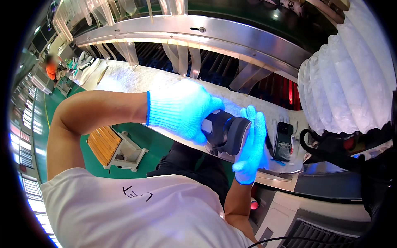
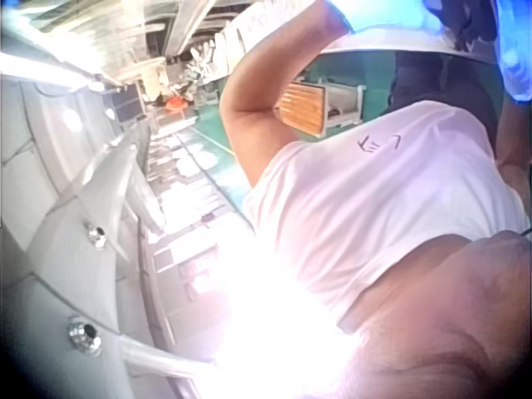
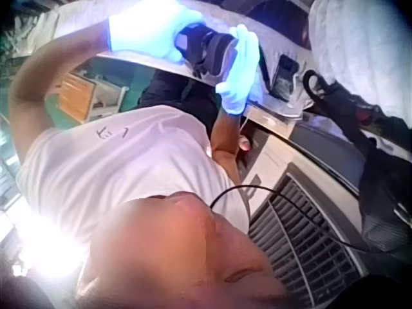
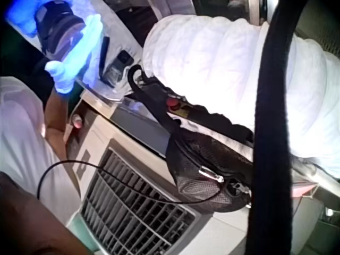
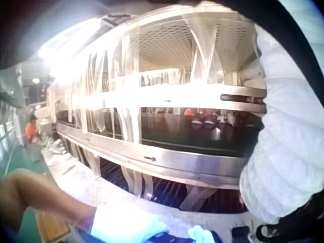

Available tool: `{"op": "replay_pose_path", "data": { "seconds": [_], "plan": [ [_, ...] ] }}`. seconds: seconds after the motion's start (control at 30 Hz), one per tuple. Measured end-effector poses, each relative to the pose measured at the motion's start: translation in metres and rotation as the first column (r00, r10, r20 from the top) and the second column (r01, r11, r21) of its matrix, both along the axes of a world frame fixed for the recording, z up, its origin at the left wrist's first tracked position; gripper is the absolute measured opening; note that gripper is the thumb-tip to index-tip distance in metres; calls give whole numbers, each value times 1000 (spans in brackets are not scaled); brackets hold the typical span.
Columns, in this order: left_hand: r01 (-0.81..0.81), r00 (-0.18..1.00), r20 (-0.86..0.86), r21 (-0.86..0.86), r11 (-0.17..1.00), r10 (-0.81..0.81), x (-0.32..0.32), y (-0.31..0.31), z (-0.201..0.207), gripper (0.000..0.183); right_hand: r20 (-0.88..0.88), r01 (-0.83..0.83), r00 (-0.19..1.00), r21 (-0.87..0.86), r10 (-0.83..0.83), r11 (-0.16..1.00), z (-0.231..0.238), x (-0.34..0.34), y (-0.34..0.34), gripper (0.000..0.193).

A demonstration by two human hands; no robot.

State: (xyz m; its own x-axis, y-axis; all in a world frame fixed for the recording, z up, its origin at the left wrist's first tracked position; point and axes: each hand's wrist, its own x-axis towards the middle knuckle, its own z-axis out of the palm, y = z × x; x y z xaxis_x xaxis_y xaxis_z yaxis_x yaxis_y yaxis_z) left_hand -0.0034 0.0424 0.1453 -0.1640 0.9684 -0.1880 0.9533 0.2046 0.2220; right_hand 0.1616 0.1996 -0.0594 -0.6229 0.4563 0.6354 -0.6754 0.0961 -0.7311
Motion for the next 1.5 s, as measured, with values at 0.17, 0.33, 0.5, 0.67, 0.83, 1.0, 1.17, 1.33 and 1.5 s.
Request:
{"op": "replay_pose_path", "data": {
  "seconds": [0.17, 0.33, 0.5, 0.67, 0.83, 1.0, 1.17, 1.33, 1.5],
  "plan": [
    [11, 1000, 13, 10, 1000, -12, 1, 0, 0, 69, -62, -21, 998, -55, 18, 998, 10, -14, -5, 157],
    [98, 995, 36, -41, 994, -96, -3, 9, 0, 74, 156, -218, 967, 103, 200, 971, 69, -11, 33, 121],
    [227, 937, 249, 101, 969, -245, -79, 30, -14, 85, 375, 221, 896, 89, -238, 971, 82, -1, -5, 42],
    [-176, 984, 118, 751, 637, 132, -10, -34, -91, 119, 413, 377, 857, -95, -308, 921, 87, -19, -15, 37],
    [-732, 500, 858, 347, 586, 117, 39, -13, -220, 124, 436, 331, 853, -30, -286, 943, 102, -7, -32, 32],
    [-633, 321, 946, 187, 752, 35, 78, -97, -195, 120, 548, 104, 836, -118, -23, 988, 112, 66, -87, 42],
    [-711, -24, 1000, -14, 703, -4, 144, -169, -249, 89, 538, -44, 835, 278, -117, 960, 48, 123, -144, 52],
    [-709, 178, 968, 0, 706, 179, 163, -181, -311, 93, 625, -63, 777, 185, -67, 981, -15, 127, -149, 49],
    [-711, 270, 884, -84, 698, 381, 152, -188, -301, 118, 685, -68, 727, -3, 52, 998, -32, 119, -141, 59]
  ]
}}
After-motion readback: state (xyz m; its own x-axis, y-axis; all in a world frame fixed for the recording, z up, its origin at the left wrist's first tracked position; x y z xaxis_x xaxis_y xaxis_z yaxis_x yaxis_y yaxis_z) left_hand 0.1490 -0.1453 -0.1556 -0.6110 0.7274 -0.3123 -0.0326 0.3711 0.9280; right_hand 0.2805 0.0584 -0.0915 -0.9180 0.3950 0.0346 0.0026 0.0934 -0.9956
